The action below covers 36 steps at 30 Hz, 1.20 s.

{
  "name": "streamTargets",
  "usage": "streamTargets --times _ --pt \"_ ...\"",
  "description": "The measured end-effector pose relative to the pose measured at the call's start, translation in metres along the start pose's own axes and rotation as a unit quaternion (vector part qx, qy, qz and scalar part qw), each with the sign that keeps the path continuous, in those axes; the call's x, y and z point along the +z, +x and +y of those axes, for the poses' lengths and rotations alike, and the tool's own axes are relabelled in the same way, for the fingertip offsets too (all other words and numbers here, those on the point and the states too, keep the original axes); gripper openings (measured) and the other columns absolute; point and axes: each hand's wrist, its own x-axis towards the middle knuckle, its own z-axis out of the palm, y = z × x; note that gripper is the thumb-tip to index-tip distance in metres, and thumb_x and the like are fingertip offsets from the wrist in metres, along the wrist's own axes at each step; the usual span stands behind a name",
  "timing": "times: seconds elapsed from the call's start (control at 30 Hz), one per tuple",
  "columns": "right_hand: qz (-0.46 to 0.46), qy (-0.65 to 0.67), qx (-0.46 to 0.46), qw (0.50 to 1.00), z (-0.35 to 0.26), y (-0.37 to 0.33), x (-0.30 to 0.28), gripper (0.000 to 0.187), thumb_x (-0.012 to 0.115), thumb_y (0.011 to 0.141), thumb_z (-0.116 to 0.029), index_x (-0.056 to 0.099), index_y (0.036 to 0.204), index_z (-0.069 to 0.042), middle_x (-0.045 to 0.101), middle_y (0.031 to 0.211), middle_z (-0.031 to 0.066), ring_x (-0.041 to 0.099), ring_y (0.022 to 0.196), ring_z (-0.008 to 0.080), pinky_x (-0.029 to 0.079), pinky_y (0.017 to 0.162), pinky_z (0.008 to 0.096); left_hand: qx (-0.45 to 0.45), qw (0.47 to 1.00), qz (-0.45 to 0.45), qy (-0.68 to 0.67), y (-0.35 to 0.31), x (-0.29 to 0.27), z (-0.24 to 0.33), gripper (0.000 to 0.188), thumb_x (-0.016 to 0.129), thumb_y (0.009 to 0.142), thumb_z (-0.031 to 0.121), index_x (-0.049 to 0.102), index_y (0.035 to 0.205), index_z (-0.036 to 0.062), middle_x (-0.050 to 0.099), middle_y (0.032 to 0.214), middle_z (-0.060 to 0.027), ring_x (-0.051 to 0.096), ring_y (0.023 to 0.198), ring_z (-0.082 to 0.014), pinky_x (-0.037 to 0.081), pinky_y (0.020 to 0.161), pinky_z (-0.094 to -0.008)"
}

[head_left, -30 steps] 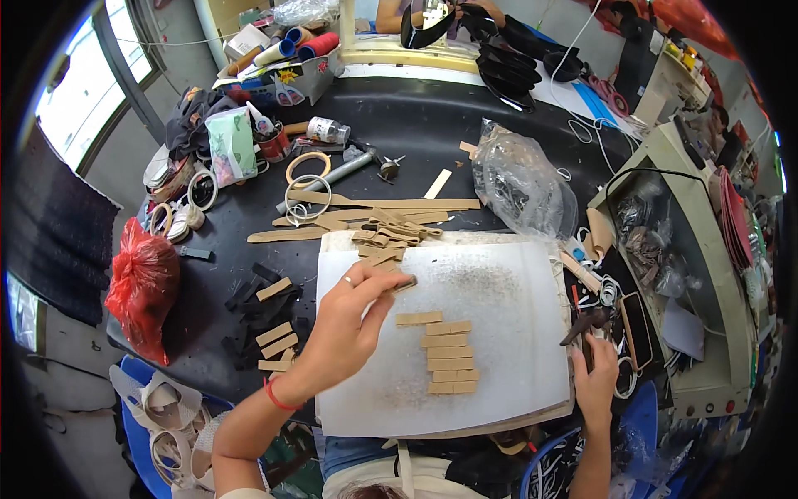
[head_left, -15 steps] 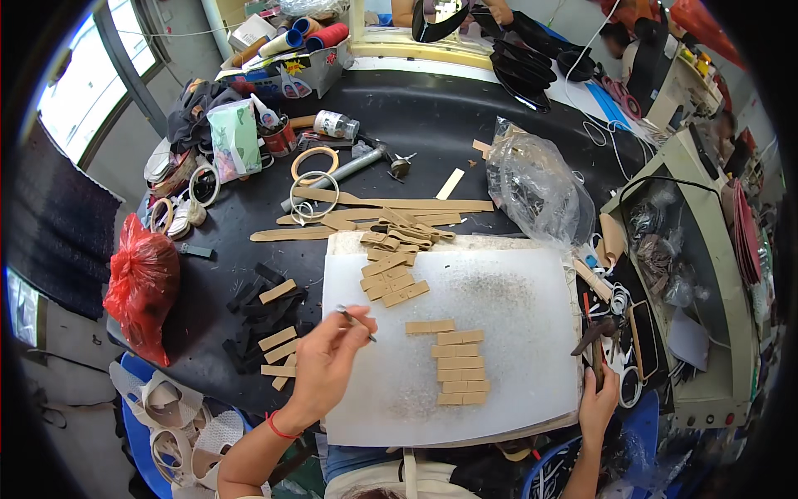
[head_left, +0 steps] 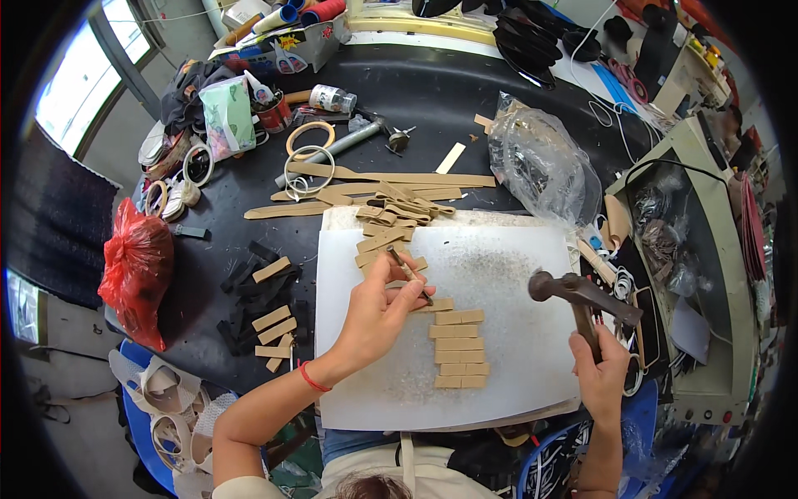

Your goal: The person uses a hammer and a metal punch to drive fasteners into small rectangular wooden blocks arranged on a white cutting board. The person repeatedly positions the punch on the blocks and strikes it with the hammer, then moves the blocks to a separate pile. The workspace is cluttered with various tools and materials, including a sewing machine in the background.

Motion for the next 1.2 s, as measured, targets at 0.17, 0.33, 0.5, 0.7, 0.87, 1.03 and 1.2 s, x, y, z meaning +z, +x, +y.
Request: streamTargets --times 0.17,0.33,0.5,0.7,0.87,1.03,1.2 --pt "-0.045 -0.04 -0.051 0.997 -0.019 0.009 0.009 0.019 0.07 0.085 -0.014 0.063 0.089 0.003 0.056 0.063 0.0073 0.048 0.054 0.0136 0.038 0.052 0.0293 0.046 0.997 -0.003 0.065 -0.003 0.004 -0.002 0.016 0.049 0.099 0.007 0.045 0.112 -0.0008 0.055 0.106 -0.0106 0.066 0.1 -0.0217 0.058 0.083 -0.0296" --pt "-0.043 -0.008 -0.135 0.99 -0.035 0.021 0.007 0.019 0.066 0.089 -0.016 0.062 0.092 0.002 0.057 0.063 0.0049 0.05 0.051 0.0099 0.039 0.047 0.0248 0.159 0.945 -0.045 0.284 -0.003 0.002 0.004 0.009 0.052 0.095 0.002 0.051 0.102 -0.0022 0.064 0.089 -0.014 0.07 0.087 -0.0256 0.057 0.072 -0.0333" --pt "-0.007 0.081 -0.284 0.955 -0.093 0.033 0.003 0.022 0.065 0.091 -0.02 0.055 0.088 0.0 0.054 0.057 0.0048 0.054 0.046 0.0137 0.041 0.043 0.0284 0.22 0.895 -0.053 0.385 -0.006 0.009 0.006 0.006 0.054 0.092 0.002 0.05 0.097 0.0002 0.062 0.085 -0.0202 0.063 0.075 -0.0379 0.05 0.061 -0.0393" --pt "-0.099 -0.181 -0.271 0.94 -0.096 0.048 0.022 0.037 0.071 0.086 -0.026 0.045 0.075 -0.002 0.051 0.055 0.0156 0.054 0.049 0.0337 0.041 0.046 0.0392 0.127 0.961 0.004 0.245 0.003 0.004 0.003 0.01 0.056 0.095 0.007 0.049 0.094 -0.0007 0.066 0.085 -0.0158 0.069 0.079 -0.026 0.056 0.065 -0.0327" --pt "-0.118 -0.194 -0.287 0.931 -0.055 0.032 0.032 0.033 0.073 0.085 -0.024 0.05 0.077 -0.001 0.054 0.058 0.0156 0.051 0.048 0.0328 0.039 0.047 0.0392 0.03 0.992 -0.018 0.12 0.001 -0.005 0.006 0.018 0.053 0.098 0.009 0.052 0.113 -0.001 0.066 0.094 -0.0135 0.068 0.093 -0.0169 0.056 0.081 -0.0286" --pt "-0.137 -0.196 -0.256 0.937 -0.049 0.032 0.032 0.037 0.071 0.086 -0.029 0.049 0.076 -0.001 0.056 0.059 0.0161 0.056 0.051 0.0343 0.042 0.047 0.0396 0.06 0.986 -0.048 0.149 -0.002 -0.008 0.006 0.022 0.05 0.098 0.007 0.052 0.119 0.0001 0.065 0.095 -0.0115 0.066 0.096 -0.017 0.055 0.084 -0.0295" --pt "-0.105 -0.156 -0.236 0.953 -0.067 0.035 0.025 0.033 0.073 0.084 -0.025 0.052 0.076 -0.001 0.055 0.057 0.0139 0.053 0.047 0.0302 0.041 0.046 0.0366 0.125 0.968 -0.056 0.211 -0.005 -0.007 -0.001 0.02 0.05 0.097 0.004 0.053 0.116 0.0 0.063 0.095 -0.0098 0.066 0.096 -0.019 0.054 0.084 -0.0308"
